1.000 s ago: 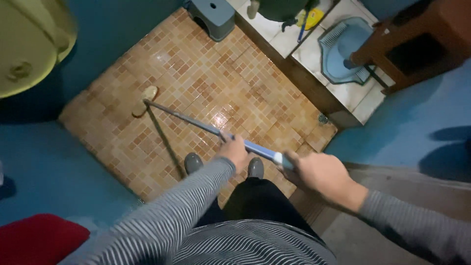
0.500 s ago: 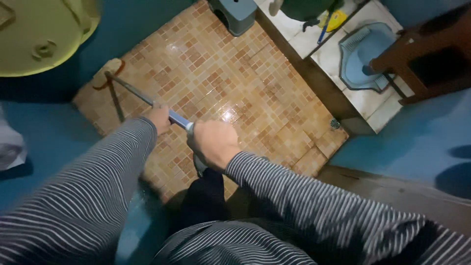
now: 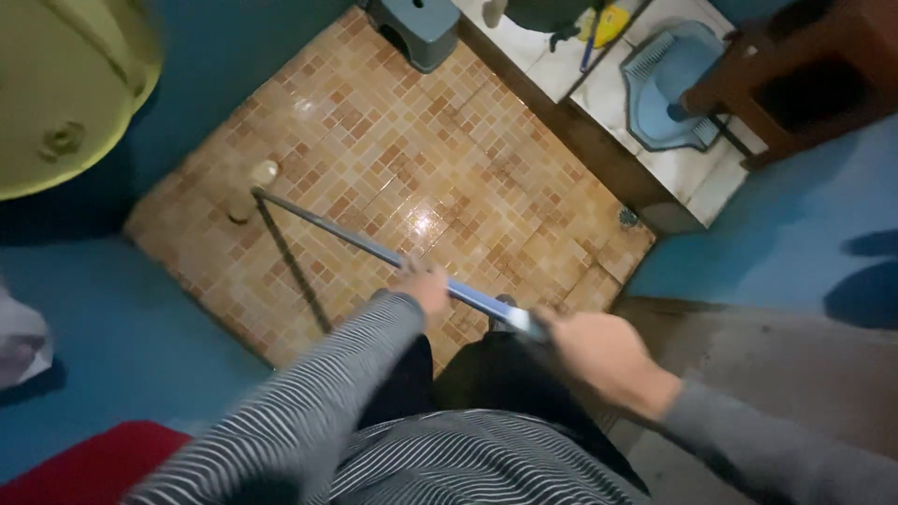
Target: The person is scrubbing the tiled floor of a bathroom using a long-handled scrub brush.
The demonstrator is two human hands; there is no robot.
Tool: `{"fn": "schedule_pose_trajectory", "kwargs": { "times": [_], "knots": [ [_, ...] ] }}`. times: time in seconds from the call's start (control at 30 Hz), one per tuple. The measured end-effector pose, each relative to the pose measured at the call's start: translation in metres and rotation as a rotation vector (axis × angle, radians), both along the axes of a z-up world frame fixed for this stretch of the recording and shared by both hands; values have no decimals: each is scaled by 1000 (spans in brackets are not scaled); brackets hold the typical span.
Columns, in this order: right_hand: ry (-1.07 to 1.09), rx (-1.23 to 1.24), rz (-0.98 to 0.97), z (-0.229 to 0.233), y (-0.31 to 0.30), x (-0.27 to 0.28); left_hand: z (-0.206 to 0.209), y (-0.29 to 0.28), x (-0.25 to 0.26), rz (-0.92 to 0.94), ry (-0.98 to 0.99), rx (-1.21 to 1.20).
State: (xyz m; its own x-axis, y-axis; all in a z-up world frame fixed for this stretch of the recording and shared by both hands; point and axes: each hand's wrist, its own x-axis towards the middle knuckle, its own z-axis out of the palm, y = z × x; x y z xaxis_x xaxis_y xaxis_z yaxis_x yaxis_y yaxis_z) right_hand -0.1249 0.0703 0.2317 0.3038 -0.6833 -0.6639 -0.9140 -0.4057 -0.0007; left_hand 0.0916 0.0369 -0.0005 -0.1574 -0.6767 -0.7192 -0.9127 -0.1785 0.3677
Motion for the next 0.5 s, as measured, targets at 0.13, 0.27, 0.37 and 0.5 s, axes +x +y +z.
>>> {"fn": "schedule_pose_trajectory", "kwargs": {
  "times": [0.13, 0.27, 0.37, 0.5],
  "knots": [
    [74, 37, -92, 37, 18, -21, 36, 12, -37, -99, 66, -24],
    [53, 13, -110, 24, 20, -8, 33, 9, -18, -139, 40, -26],
    [-103, -60, -128, 6, 15, 33, -101, 13, 40, -95, 42, -251],
    [-280, -109, -97, -43, 2, 101, -42, -27, 126, -193, -67, -312]
  ]
}}
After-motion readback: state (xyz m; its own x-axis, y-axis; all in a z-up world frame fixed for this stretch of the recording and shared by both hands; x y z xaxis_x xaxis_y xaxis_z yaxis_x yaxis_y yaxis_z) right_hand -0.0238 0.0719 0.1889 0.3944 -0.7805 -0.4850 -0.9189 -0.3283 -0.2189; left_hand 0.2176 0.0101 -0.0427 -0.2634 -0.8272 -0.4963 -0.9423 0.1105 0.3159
